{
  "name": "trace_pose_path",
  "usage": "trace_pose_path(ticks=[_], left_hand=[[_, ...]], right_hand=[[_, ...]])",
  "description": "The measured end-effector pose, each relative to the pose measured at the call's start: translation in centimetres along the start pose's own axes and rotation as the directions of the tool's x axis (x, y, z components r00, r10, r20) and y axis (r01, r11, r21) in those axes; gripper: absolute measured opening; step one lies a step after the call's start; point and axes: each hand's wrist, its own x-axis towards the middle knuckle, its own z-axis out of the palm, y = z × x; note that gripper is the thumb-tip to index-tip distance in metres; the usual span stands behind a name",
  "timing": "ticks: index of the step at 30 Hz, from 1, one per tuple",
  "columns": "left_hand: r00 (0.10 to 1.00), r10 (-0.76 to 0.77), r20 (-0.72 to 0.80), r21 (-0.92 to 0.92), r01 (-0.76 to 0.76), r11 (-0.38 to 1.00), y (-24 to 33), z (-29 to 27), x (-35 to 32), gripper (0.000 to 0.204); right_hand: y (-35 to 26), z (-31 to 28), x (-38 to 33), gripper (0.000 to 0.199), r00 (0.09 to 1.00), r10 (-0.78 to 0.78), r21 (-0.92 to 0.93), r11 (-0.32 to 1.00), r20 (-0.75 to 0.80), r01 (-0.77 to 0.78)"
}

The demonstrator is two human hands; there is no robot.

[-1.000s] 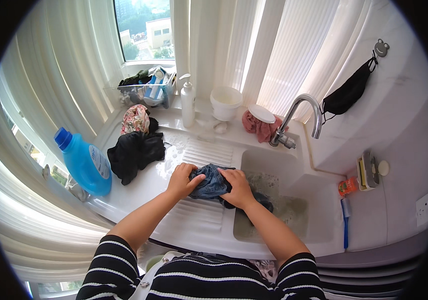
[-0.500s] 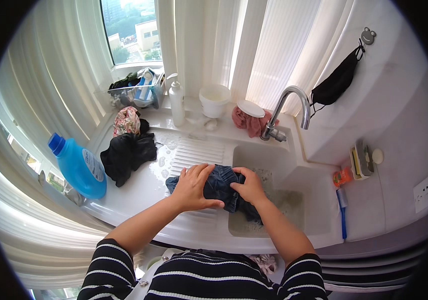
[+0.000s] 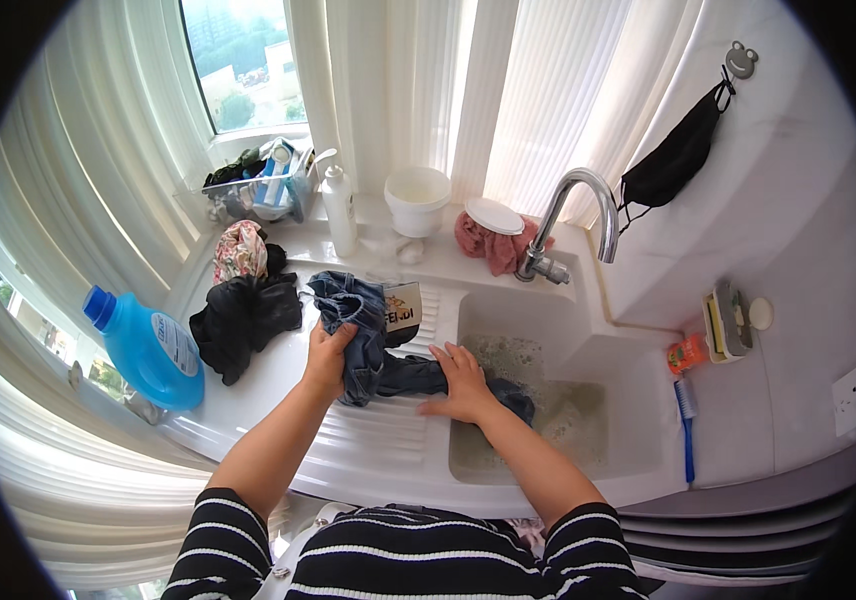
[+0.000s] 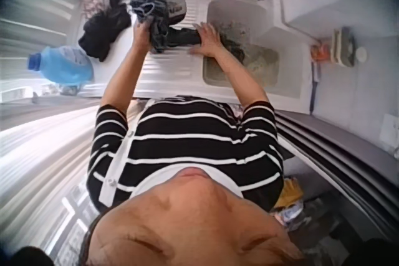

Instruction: The person hand-washes a dark-colored garment in a sink filled with soapy water. They repeatedly submerge, agitate, and wring the fabric to clean it, handling the item with both hands throughout the process.

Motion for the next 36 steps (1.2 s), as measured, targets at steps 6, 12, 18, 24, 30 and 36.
trace_pose_path(ticks=[6, 12, 18, 24, 30, 36], left_hand=[[0.999, -0.027, -0.023, -0.296, 0.019, 0.955, 2.9, -0.9, 0.2, 0.046], [0.995, 0.050, 0.091, -0.182, -0.033, 0.983, 1.8, 2.1, 0.1, 0.047], [0.906, -0.415, 0.087, 0.034, 0.413, 0.910, -7.6, 7.9, -0.1, 0.044], [0.735, -0.641, -0.221, 0.166, 0.676, 0.718, -16.0, 13.9, 1.6, 0.049], [0.620, -0.550, -0.560, 0.210, 0.748, 0.630, -22.1, 11.7, 4.4, 0.059], [0.973, -0.219, 0.075, 0.960, -0.011, 0.279, -24.0, 11.4, 1.8, 0.084]], right_hand=[[0.0, -1.7, -3.4, 0.047, 0.966, 0.216, 0.189, 0.964, -0.144, -0.187], [6.4, -13.7, -9.6, 0.033, 0.786, 0.445, 0.341, 0.886, -0.429, -0.316], [9.8, -25.2, -12.6, 0.029, 0.685, 0.417, 0.276, 0.909, -0.597, -0.312], [16.1, -19.7, -14.9, 0.055, 0.700, 0.670, -0.278, 0.644, -0.246, -0.713], [19.7, -13.8, -14.6, 0.073, 0.638, 0.767, -0.669, 0.438, -0.071, -0.600], [19.6, -6.3, -11.0, 0.075, 0.804, 0.569, -0.623, 0.696, 0.174, -0.358]])
